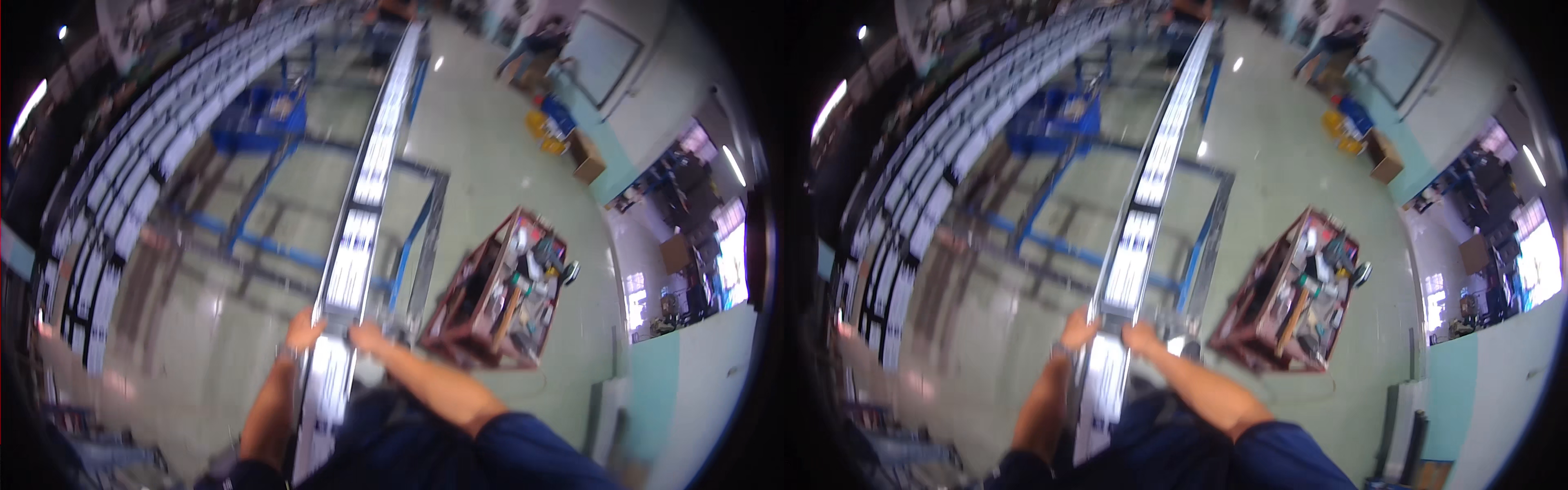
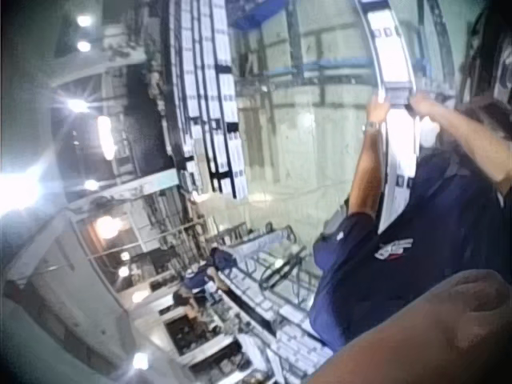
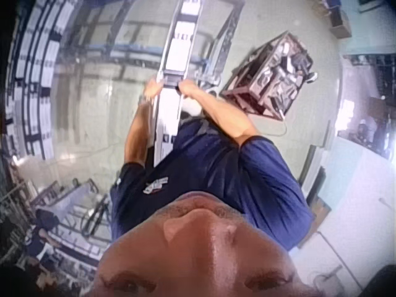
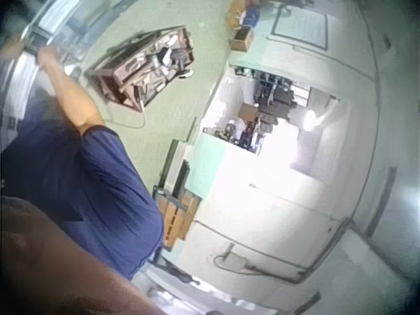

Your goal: The person attaches components to long metal frames by securing screws and fasteners with a manual screwdriver and tapping rubber seals into place with a rubber mallet.

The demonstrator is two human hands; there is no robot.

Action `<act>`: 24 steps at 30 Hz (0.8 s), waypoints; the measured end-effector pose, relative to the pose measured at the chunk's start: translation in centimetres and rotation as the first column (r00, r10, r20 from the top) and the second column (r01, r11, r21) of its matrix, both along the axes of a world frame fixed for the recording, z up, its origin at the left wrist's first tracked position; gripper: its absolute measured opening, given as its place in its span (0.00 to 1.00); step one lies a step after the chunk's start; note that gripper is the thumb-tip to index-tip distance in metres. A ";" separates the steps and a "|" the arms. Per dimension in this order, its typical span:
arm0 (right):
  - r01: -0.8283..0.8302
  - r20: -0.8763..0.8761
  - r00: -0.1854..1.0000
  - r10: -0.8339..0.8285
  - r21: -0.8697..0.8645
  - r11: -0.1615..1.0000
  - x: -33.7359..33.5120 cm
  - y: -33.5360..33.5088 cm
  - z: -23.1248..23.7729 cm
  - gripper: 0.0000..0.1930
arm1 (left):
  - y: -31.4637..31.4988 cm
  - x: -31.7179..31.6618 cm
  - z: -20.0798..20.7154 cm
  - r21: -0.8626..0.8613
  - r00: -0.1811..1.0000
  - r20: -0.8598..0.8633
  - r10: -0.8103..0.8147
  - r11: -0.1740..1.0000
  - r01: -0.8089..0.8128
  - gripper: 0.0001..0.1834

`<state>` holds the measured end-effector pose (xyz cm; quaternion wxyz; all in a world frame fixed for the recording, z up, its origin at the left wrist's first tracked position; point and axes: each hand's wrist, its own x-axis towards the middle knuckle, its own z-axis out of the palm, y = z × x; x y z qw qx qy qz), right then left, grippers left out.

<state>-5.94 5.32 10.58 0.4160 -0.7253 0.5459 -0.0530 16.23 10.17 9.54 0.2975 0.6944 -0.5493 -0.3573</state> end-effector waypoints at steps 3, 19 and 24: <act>-0.243 -0.049 0.966 0.256 0.178 0.954 -0.9 -3.1 -0.2 0.22 | -2.4 -0.5 1.5 0.155 0.992 -0.124 0.018 0.988 0.001 0.25; 0.222 0.084 0.947 -0.311 0.531 0.818 1.2 1.8 4.4 0.21 | 2.0 -1.0 3.3 0.185 0.985 0.018 0.171 0.968 -0.172 0.24; 0.176 0.114 0.940 -0.320 0.643 0.746 -3.0 -0.7 -1.7 0.24 | 4.8 -6.8 6.4 -0.149 0.810 0.273 0.519 0.854 -0.498 0.29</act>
